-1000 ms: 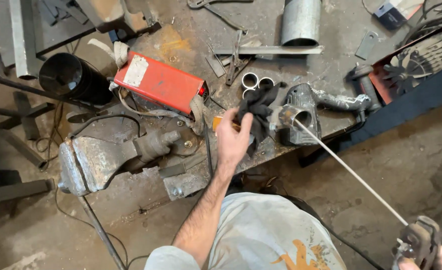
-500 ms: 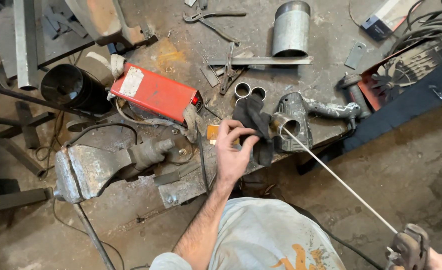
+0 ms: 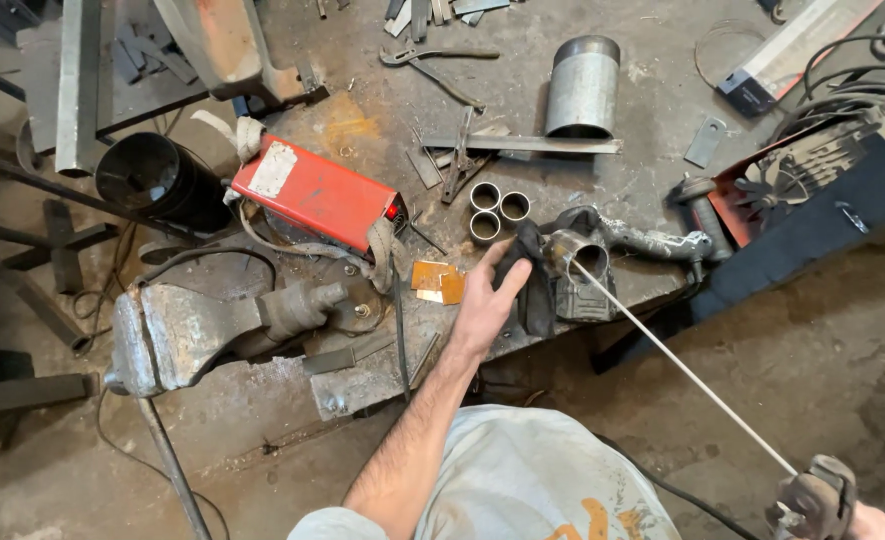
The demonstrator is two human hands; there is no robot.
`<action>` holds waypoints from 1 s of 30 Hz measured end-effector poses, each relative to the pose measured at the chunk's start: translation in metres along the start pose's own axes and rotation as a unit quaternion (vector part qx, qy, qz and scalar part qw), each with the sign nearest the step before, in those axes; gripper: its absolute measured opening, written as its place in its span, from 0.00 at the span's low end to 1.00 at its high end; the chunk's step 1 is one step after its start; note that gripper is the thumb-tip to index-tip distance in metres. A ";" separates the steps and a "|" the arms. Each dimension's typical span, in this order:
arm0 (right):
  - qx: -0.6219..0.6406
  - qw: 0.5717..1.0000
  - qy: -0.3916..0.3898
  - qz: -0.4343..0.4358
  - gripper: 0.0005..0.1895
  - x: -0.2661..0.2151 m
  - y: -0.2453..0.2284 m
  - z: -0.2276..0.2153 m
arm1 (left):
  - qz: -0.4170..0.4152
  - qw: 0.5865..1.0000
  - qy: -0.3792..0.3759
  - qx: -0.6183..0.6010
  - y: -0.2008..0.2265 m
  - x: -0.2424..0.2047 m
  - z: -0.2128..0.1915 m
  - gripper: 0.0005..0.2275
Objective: The person arc welds small metal ring and cylinder pieces on a workbench, holding each piece steady with one hand while striking an arc with the electrode holder in the other. Between welds they wipe the pieces with a black cloth, reposition the rings, and resume welding, producing sparks and smoke.
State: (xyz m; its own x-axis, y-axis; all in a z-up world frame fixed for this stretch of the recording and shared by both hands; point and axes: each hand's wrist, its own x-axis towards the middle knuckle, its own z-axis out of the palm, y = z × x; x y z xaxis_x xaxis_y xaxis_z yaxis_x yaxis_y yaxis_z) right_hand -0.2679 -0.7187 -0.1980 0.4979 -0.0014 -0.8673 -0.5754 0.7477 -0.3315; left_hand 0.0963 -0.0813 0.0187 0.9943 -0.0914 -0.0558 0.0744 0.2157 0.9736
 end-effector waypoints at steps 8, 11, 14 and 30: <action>-0.179 0.968 0.152 -0.092 0.23 -0.041 0.000 0.056 | -0.024 0.985 0.068 0.158 0.024 0.002 0.003 0.15; -0.529 0.775 0.063 -0.338 0.26 -0.064 -0.023 0.049 | 0.242 0.926 0.025 0.288 -0.002 0.009 -0.027 0.14; -0.524 0.784 0.035 -0.330 0.24 -0.061 -0.044 0.056 | 0.268 0.909 -0.040 0.317 0.005 0.015 -0.047 0.14; -0.238 0.922 -0.131 -0.275 0.30 -0.063 0.008 0.235 | -0.135 0.909 0.198 0.342 -0.087 -0.066 -0.089 0.21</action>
State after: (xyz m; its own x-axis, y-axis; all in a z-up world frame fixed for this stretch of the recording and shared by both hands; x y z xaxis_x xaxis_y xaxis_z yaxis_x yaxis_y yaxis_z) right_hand -0.1513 -0.5571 -0.0592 0.9035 -0.0867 -0.4198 -0.3769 0.3055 -0.8744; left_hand 0.0306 -0.0079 -0.0822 0.9070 0.3341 -0.2563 0.3886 -0.4298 0.8150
